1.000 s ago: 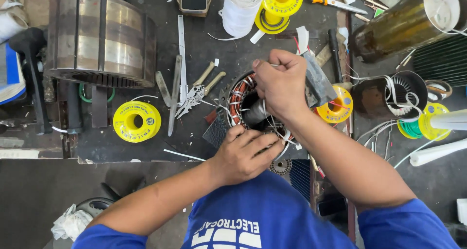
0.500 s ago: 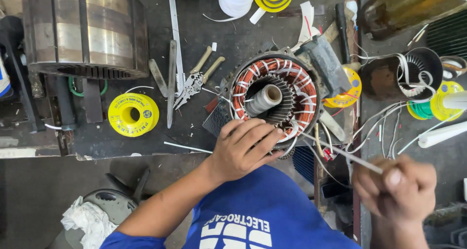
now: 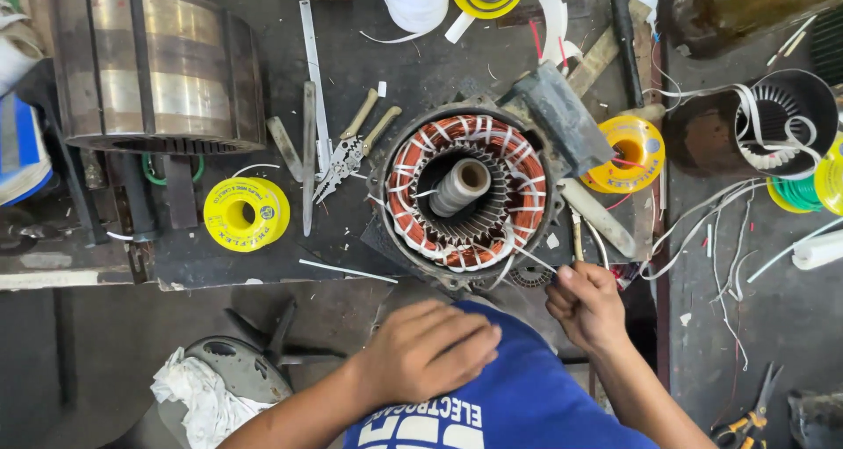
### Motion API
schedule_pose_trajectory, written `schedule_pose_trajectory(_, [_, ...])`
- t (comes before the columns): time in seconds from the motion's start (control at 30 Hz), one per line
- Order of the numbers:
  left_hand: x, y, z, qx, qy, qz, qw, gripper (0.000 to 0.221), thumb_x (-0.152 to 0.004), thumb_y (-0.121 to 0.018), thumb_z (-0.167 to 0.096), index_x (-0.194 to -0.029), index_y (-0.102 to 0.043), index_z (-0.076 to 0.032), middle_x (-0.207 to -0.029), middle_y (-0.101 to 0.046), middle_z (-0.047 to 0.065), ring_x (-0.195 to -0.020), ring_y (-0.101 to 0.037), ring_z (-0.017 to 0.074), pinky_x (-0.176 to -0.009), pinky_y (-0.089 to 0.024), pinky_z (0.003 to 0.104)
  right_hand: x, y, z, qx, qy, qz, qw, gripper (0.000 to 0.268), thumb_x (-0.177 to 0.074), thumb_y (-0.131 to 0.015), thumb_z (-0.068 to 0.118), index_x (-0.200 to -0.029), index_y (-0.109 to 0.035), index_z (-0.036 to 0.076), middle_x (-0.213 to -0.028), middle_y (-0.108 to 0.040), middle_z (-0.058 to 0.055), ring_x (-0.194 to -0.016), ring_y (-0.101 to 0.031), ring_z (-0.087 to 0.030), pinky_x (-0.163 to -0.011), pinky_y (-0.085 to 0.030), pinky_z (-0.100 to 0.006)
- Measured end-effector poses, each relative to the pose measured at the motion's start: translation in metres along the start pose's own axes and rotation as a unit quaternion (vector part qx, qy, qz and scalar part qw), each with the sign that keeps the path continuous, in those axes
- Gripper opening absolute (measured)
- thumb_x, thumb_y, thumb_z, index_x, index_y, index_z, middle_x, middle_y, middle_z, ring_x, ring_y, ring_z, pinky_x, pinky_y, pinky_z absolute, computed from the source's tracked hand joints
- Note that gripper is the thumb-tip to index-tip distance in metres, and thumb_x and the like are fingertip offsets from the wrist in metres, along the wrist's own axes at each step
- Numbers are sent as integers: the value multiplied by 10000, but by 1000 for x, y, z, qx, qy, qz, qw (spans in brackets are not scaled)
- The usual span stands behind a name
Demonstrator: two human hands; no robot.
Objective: A person is winding and shaping copper coils into the slots of a motor stator on a workbench.
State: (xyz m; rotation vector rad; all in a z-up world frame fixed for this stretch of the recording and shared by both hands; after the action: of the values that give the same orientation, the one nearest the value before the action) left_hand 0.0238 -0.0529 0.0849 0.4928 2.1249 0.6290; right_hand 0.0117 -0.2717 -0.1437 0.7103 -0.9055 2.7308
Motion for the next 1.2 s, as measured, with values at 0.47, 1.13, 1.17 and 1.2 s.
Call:
schedule_pose_trajectory(0.47, [9, -128, 56, 170, 426, -29, 888, 484, -1022, -479, -160, -1466, -432, 27, -1231, -620, 364, -1125, -596, 545, -946, -487, 594, -62, -15, 1, 64, 65, 96, 991, 535, -962, -652, 107, -549, -314, 140, -518, -141, 57, -419, -162, -66, -358, -164, -220])
schedule_pose_trajectory(1.13, [18, -82, 52, 6, 312, -317, 896, 175, -895, -691, 8, -992, -800, -87, -691, -764, 57, -619, -722, 149, -641, -572, 293, -47, -48, -19, 168, -3, 188, 968, 463, -972, -653, 99, -575, -415, 103, -528, -297, 5, -481, -351, -116, -404, -355, -245])
schedule_pose_trajectory(1.17, [23, -79, 56, 4, 310, -315, 897, 175, -895, -691, 8, -992, -800, -87, -691, -764, 57, -619, -722, 149, -641, -572, 293, -51, -39, -18, 165, -1, 188, 968, 463, -972, -653, 99, -575, -415, 103, -528, -297, 5, -481, -351, -116, -404, -355, -245])
schedule_pose_trajectory(1.2, [26, -80, 57, 1, 292, -297, 909, 185, -887, -687, 10, -993, -801, -89, -672, -757, 44, -601, -721, 171, -621, -574, 289, -51, -35, -6, 293, 88, 203, 930, 377, -953, -666, 112, -626, -486, 64, -592, -404, -68, -568, -450, -186, -508, -405, -319])
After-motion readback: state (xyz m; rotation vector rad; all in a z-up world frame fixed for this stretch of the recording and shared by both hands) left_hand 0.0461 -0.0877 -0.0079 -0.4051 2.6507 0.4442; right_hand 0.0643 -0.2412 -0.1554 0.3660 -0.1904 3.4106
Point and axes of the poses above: each hand's wrist, its own x-axis away from the middle knuckle, its own y-axis out of the back of the hand, z = x × y, the point moved 10 cm from there along -x, towards the middle knuckle
